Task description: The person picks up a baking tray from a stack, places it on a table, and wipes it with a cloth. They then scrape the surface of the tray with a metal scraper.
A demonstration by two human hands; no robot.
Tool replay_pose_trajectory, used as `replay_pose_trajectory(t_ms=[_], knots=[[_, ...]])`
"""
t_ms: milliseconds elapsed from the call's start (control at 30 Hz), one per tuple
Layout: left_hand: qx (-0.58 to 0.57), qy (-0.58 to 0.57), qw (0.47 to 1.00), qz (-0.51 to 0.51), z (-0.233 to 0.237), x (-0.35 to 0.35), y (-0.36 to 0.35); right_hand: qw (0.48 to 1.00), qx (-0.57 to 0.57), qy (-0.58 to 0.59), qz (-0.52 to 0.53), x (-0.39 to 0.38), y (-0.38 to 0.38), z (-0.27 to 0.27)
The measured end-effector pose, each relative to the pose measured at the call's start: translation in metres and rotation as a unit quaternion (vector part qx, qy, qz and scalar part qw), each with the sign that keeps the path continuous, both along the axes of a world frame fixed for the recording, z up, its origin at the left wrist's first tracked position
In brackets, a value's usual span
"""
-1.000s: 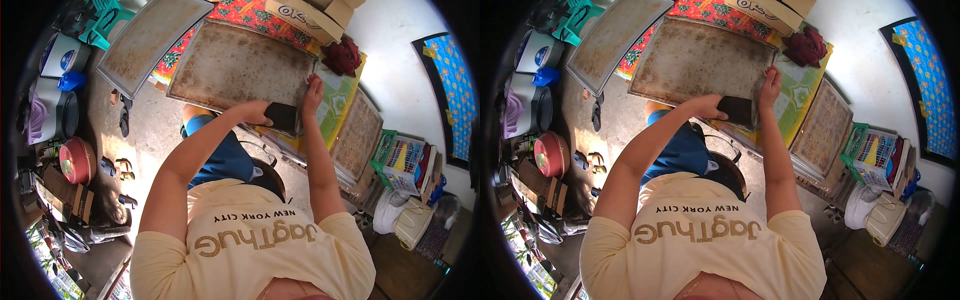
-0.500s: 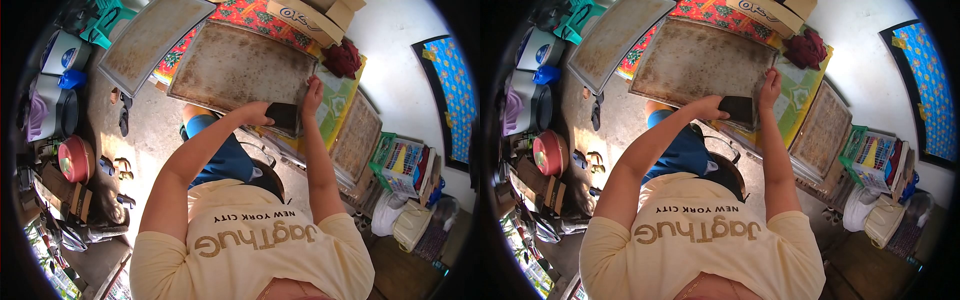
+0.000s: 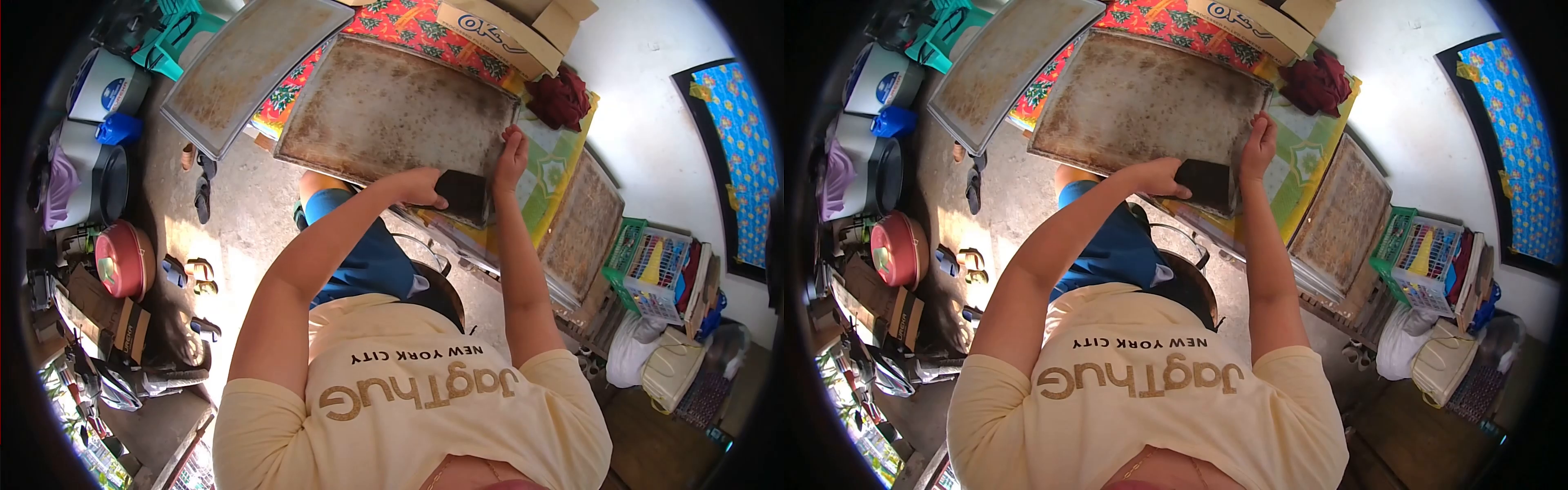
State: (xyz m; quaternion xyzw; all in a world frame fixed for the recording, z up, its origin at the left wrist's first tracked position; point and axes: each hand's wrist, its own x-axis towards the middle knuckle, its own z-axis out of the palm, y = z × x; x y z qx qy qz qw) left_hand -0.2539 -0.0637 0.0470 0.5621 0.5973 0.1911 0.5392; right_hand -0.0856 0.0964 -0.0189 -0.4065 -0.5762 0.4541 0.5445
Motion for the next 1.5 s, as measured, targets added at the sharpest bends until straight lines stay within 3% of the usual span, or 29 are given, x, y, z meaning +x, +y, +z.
replay_pose_trajectory(t_ms=[200,333,533,1033,1133,1233,1367,1433,1500], knots=[[0.009,0.018,0.999,-0.032,-0.013,0.001,0.002,1.000,0.000,-0.011,-0.002,-0.001,-0.001,0.003],[0.017,0.004,1.000,0.015,-0.017,0.003,0.000,1.000,0.005,-0.017,-0.002,-0.001,0.000,0.003],[0.016,0.029,0.998,-0.048,-0.015,0.001,0.002,1.000,0.008,-0.021,-0.002,-0.001,0.000,0.002],[0.011,0.010,1.000,-0.014,-0.012,-0.010,-0.009,0.998,0.014,-0.053,-0.022,0.001,0.000,0.001],[-0.054,0.038,0.990,0.127,0.010,-0.029,-0.021,0.999,0.018,-0.029,-0.021,-0.004,-0.001,0.005],[0.067,-0.079,0.970,0.219,-0.026,-0.057,-0.036,0.998,0.023,-0.055,-0.027,-0.004,-0.005,0.007],[0.103,-0.009,0.933,0.345,-0.019,-0.068,-0.064,0.997,0.007,-0.078,-0.015,-0.006,-0.009,0.013],[0.085,0.052,0.918,0.383,-0.022,-0.073,-0.072,0.987,0.034,-0.156,0.005,-0.005,-0.010,0.008],[0.106,0.140,0.900,0.399,-0.046,-0.074,-0.077,0.982,0.042,-0.178,0.043,-0.014,-0.023,0.011]])
